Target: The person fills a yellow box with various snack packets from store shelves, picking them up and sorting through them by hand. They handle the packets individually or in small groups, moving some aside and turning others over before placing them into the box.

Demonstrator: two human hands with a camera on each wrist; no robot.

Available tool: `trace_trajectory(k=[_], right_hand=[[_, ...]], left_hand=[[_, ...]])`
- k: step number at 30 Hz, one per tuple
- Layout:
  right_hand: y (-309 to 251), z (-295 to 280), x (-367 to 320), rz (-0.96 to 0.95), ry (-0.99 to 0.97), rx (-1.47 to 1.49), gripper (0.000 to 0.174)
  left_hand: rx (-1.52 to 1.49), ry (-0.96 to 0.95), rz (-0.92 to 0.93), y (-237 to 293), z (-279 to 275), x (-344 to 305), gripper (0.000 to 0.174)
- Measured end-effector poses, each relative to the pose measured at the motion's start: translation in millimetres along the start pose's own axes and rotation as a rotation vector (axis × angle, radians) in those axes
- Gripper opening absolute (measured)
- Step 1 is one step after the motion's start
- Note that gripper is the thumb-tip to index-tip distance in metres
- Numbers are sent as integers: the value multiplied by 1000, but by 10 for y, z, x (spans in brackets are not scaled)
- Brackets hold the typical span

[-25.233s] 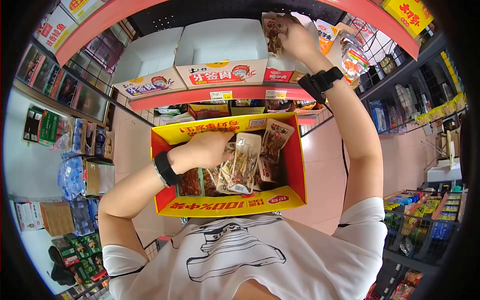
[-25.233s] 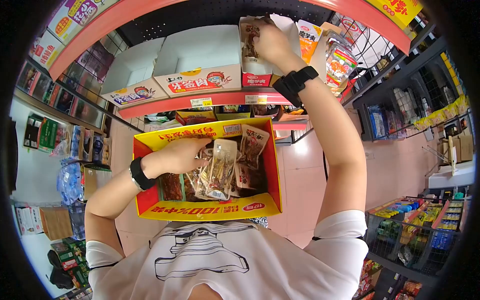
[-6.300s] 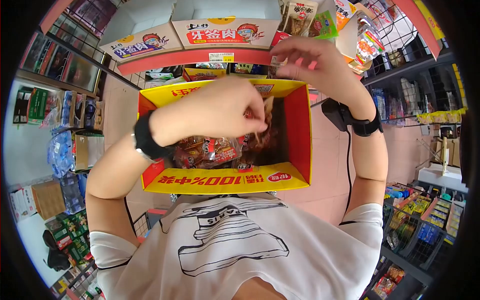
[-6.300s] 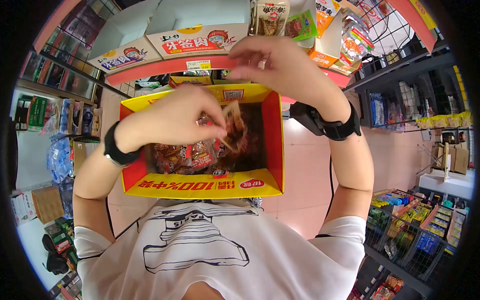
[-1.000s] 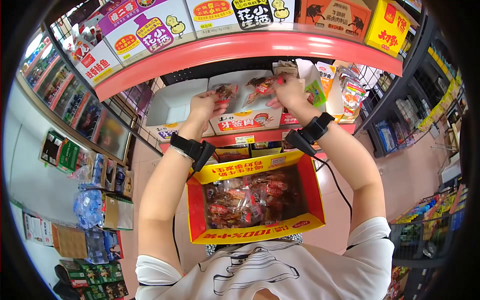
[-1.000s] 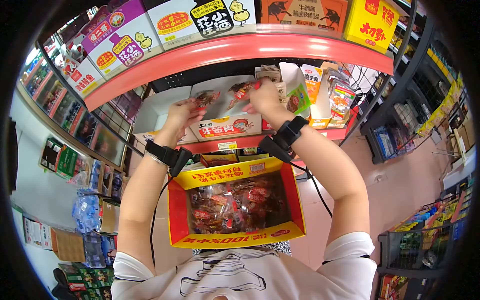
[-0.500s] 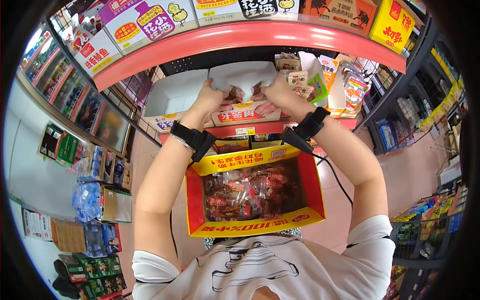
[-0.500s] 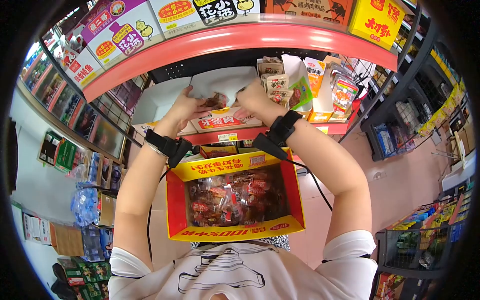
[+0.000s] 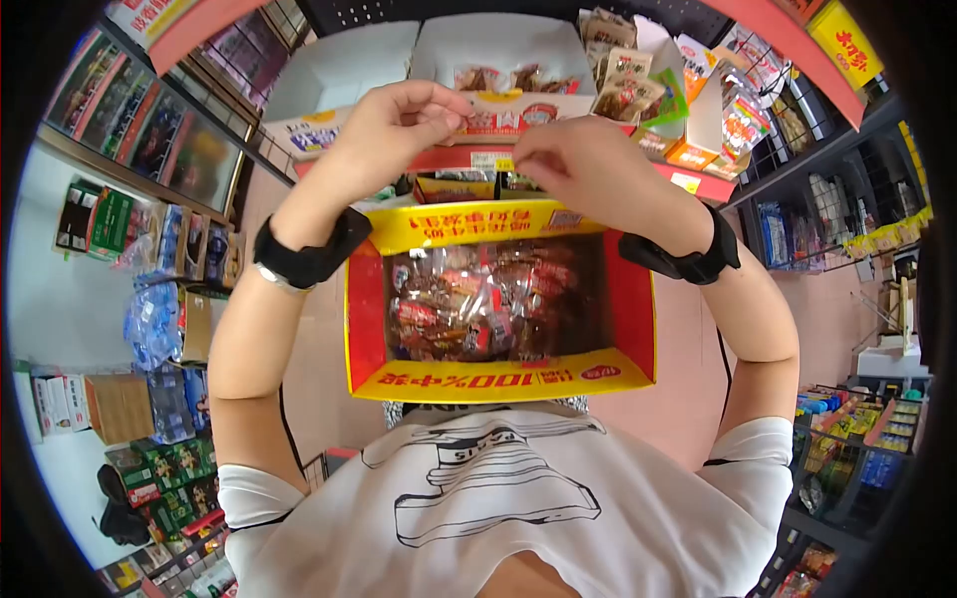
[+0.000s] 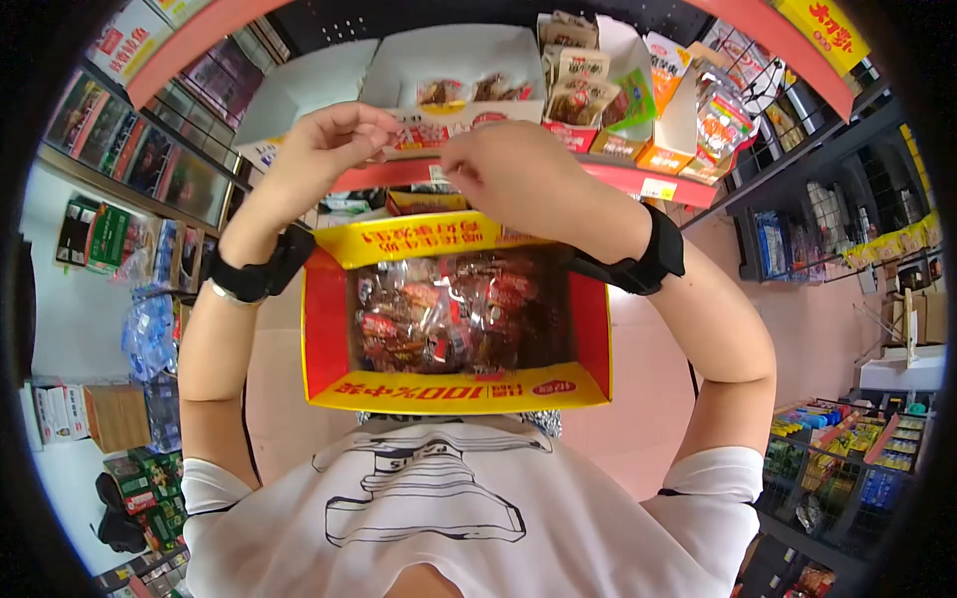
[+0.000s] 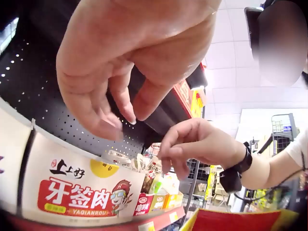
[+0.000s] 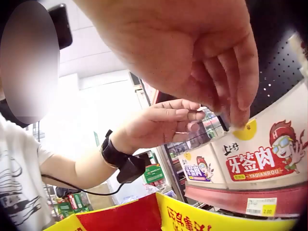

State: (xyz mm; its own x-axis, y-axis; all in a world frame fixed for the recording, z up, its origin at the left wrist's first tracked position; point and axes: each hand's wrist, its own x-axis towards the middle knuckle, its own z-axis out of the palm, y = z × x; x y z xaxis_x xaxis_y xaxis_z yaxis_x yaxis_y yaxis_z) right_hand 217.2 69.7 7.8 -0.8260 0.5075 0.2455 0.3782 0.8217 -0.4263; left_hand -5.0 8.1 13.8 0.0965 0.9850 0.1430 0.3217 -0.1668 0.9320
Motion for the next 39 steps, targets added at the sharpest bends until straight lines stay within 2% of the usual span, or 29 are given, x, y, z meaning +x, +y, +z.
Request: trace_trajectory(k=[1, 2, 3, 4, 6, 7, 9, 11, 13, 15, 17, 19, 21, 23, 27, 31, 33, 35, 37, 39], right_hand=[[-9, 52, -46, -120, -70, -11, 13], [-26, 92, -125, -204, -143, -18, 14], [-55, 119, -172, -198, -147, -13, 14], [-89, 145, -203, -223, -359, -34, 15], [-182, 209, -211, -213, -713, -164, 19], [-191, 255, -224, -215, -716, -158, 19], [-185, 380, -265, -335, -736, -99, 21], [-168, 493, -329, -353, -713, -11, 21], [-133, 672, -399, -485, -680, 106, 28], [-171, 767, -476, -479, -717, 140, 27], [-208, 894, -547, -478, -923, 100, 22], [-179, 1026, -607, -500, -942, 179, 17], [-202, 1119, -663, -450, -1051, 94, 18], [-193, 1172, -707, -455, -1059, 92, 18], [-180, 1143, -707, -452, -1054, 114, 17], [-172, 1167, -696, -408, -1074, 41, 16], [-179, 990, -624, -290, -1038, 14, 15], [-180, 804, -518, -330, -1011, 15, 15], [-144, 679, -441, -446, -843, 26, 12], [-92, 549, -363, -382, -881, 49, 11]], left_hand=[[-10, -5, -14, -22, -25, -66, 18], [4, -141, -97, -36, -59, -116, 17], [21, -277, -179, -51, -68, -164, 17], [83, -361, -144, -93, -40, -223, 18], [416, -555, -142, -30, 31, -324, 24], [553, -672, -117, 28, 83, -353, 26], [585, -765, -219, -78, 223, -414, 28], [616, -785, -182, -174, 337, -456, 28], [809, -835, -134, -271, 438, -490, 29], [864, -875, -166, -376, 530, -479, 33], [1012, -1011, -161, -511, 622, -453, 44], [1046, -1028, -179, -657, 719, -454, 47], [1083, -1047, -193, -732, 784, -461, 51], [1097, -1032, -168, -751, 831, -487, 48], [1078, -991, -155, -819, 875, -496, 45], [1037, -1143, -167, -769, 861, -483, 42], [1015, -1199, -155, -843, 890, -508, 40], [1106, -1243, -188, -875, 951, -558, 32], [1154, -1267, -160, -765, 1011, -600, 32], [1204, -1291, -132, -795, 1053, -654, 32]])
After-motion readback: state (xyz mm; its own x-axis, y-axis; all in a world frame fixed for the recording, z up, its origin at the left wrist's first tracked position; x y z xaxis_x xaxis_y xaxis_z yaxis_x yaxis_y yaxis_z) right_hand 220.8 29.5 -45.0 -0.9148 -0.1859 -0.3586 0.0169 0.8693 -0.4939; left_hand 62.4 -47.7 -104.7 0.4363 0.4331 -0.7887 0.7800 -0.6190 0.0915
